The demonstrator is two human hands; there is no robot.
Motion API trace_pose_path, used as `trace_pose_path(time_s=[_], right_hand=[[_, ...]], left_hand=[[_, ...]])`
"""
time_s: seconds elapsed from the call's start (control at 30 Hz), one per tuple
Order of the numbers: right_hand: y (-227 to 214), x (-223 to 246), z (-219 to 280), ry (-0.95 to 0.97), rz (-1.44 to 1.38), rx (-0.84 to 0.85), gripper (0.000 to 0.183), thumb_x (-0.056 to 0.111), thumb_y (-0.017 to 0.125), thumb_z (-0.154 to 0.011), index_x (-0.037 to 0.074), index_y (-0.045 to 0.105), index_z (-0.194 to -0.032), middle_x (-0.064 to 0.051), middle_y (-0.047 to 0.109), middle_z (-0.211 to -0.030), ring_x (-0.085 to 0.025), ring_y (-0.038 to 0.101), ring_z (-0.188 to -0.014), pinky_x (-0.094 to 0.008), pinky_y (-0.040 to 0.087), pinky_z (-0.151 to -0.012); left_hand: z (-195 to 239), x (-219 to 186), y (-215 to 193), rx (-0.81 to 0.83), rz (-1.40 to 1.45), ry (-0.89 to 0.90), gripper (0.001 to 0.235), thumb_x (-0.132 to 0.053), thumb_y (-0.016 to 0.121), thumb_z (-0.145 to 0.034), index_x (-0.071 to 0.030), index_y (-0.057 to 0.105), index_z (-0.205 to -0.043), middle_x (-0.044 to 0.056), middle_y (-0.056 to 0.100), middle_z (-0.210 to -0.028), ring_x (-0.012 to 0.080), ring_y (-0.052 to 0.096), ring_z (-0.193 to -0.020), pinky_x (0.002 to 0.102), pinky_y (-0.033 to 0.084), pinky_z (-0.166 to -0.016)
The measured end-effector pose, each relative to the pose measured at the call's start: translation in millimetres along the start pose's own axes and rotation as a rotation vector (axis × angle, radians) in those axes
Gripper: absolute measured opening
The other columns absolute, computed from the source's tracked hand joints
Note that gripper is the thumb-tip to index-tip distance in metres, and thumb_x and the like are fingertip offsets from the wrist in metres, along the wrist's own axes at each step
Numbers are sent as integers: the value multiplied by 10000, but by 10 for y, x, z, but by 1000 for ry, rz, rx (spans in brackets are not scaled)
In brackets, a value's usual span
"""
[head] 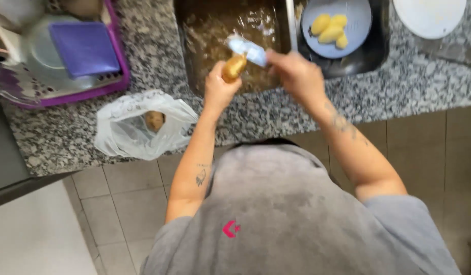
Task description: The person retrieves potatoes from a plastic bag and peels them using a knife over a kitchen sink. They briefly walk to a table to check a smartphone before returning to continue peeling the potatoes and placing them in a colander.
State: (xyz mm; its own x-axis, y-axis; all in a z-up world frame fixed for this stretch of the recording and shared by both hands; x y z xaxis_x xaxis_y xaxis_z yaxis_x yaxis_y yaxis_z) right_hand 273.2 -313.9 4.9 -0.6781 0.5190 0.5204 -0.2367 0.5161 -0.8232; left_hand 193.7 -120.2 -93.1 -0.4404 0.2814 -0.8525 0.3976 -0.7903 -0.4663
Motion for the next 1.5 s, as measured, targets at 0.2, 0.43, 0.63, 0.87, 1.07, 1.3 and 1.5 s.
trace_pose_path(time_s=[0.2, 0.43, 0.63, 0.87, 1.07, 1.3, 1.5], right_hand=[[-60, -444, 215, 411, -266, 68, 369, 113, 519, -958, -51, 463, -1284, -215, 547, -1253, -333, 542, -1122, -437, 439, -949], [1030, -314, 1316, 861, -1450, 541, 367, 385, 447, -920, 19, 486, -924, -195, 585, -1034, -300, 627, -884, -370, 533, -780], [1200, 78, 633, 741, -1478, 665, 621, 539, 461, -821, 1, 537, -1119, -190, 542, -1263, -297, 561, -1122, -407, 471, -967], [1133, -838, -204, 630, -1194, -82, 302, 460, 443, -910, 158, 427, -918, -11, 575, -851, -114, 639, -751, -263, 568, -591], [465, -410, 35, 501, -635, 143, 90, 192, 523, -967, 112, 560, -986, 38, 504, -735, -83, 425, -650, -243, 340, -592], [656, -834, 603, 495, -510, -72, 179, 247, 671, -914, 133, 629, -1046, -64, 639, -731, -215, 641, -752, -353, 505, -672], [223, -1147, 1224, 848, -496, -231, 340, 345, 702, -830, 115, 574, -1046, -125, 677, -908, -311, 642, -902, -414, 498, -778]], left_hand=[[31, 2, -200, 100, -24, -26, 341, -233, 715, -726, -131, 582, -1023, 21, 628, -907, 148, 570, -758, 289, 434, -674], [117, -104, -390, 39, 12, -237, 337, -278, 702, -728, -144, 552, -999, -6, 553, -822, 119, 534, -632, 266, 415, -607], [135, -110, -574, -63, 177, -268, 294, -191, 704, -761, -119, 534, -989, -1, 556, -751, 84, 515, -533, 237, 438, -555], [293, -372, -613, 28, 341, -288, 440, -184, 703, -781, -74, 504, -1158, 57, 649, -907, 81, 595, -525, 165, 437, -397], [311, -340, -404, 122, 447, -331, 476, -121, 683, -790, -44, 475, -1211, 89, 612, -885, 134, 661, -596, 196, 559, -493], [175, -21, -63, 184, 540, -207, 509, -86, 757, -742, 53, 484, -1149, 182, 566, -905, 237, 663, -557, 249, 579, -439], [156, 132, 294, 267, 443, -291, 560, -111, 803, -711, 33, 486, -1150, 155, 572, -870, 247, 662, -587, 288, 578, -471]])
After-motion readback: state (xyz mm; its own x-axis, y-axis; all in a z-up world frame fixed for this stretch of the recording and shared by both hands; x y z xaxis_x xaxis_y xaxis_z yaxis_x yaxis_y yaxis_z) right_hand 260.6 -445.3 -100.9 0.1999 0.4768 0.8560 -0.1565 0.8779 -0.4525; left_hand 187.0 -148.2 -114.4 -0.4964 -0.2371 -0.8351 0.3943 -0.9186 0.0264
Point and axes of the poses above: each hand's wrist, its own z-axis away from the middle knuckle, its own y-axis out of the palm, x = y × z, the point moved 4 cm from there along -z, towards the middle knuckle
